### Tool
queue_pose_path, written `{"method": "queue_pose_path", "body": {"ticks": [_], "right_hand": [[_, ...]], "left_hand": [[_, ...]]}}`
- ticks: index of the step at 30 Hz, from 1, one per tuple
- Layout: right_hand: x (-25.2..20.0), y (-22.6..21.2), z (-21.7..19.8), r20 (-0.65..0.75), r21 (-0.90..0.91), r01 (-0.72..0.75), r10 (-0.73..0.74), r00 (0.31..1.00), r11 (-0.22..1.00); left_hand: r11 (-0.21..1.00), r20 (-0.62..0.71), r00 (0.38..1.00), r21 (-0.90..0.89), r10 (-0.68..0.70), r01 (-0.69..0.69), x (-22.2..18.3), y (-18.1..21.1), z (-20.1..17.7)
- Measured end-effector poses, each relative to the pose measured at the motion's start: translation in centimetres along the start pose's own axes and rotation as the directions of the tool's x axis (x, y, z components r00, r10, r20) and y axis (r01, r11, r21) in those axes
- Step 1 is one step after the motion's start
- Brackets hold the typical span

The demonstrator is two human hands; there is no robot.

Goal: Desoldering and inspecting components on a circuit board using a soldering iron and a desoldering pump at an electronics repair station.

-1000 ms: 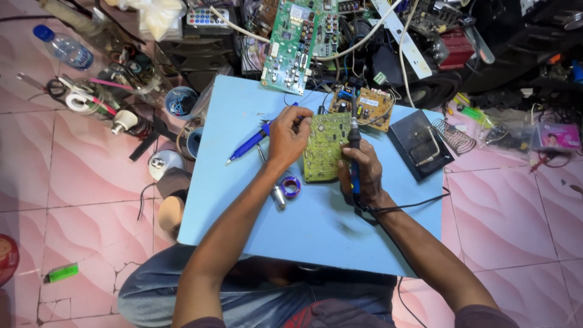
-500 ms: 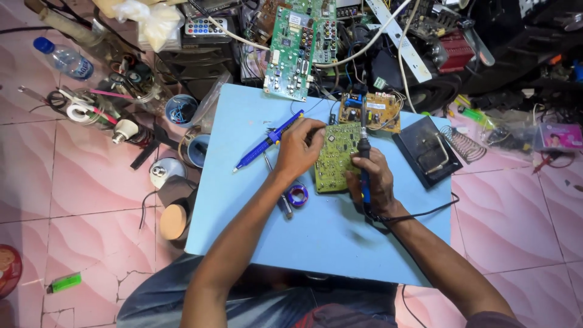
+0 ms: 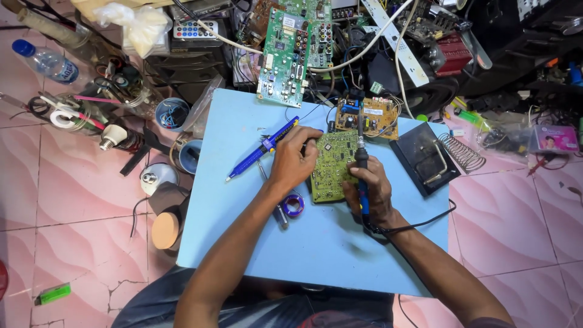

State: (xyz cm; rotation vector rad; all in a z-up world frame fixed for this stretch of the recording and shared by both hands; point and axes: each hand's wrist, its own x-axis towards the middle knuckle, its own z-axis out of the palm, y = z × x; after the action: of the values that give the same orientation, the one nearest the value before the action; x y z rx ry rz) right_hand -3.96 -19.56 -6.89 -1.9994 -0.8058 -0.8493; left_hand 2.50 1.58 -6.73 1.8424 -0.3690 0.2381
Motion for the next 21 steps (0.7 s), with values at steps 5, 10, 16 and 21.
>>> {"method": "queue_pose_path", "body": {"ticks": [5, 10, 16, 21], "right_hand": [[-0.2, 0.0, 0.0, -0.003, 0.012, -0.026, 0.026, 1.000, 1.000], [-0.9, 0.6, 0.1, -0.010, 0.046, -0.032, 0.033, 0.999, 0.998], [-0.5, 0.1, 0.1, 0.000, 0.086, -0.050, 0.051, 0.999, 0.995], [0.1, -0.1, 0.6, -0.032, 0.092, -0.060, 0.063, 0.998, 0.994]], "left_hand": [[0.998, -0.052, 0.996, 0.014, 0.069, -0.068, -0.1, 0.0, 0.1], [0.996, -0.073, 0.993, 0.024, 0.091, -0.090, 0.0, -0.1, 0.3], [0.996, -0.093, 0.991, 0.021, 0.091, -0.089, 0.0, 1.9, -0.4], [0.988, -0.112, 0.984, 0.078, 0.141, -0.133, 0.0, -1.4, 0.6]]}}
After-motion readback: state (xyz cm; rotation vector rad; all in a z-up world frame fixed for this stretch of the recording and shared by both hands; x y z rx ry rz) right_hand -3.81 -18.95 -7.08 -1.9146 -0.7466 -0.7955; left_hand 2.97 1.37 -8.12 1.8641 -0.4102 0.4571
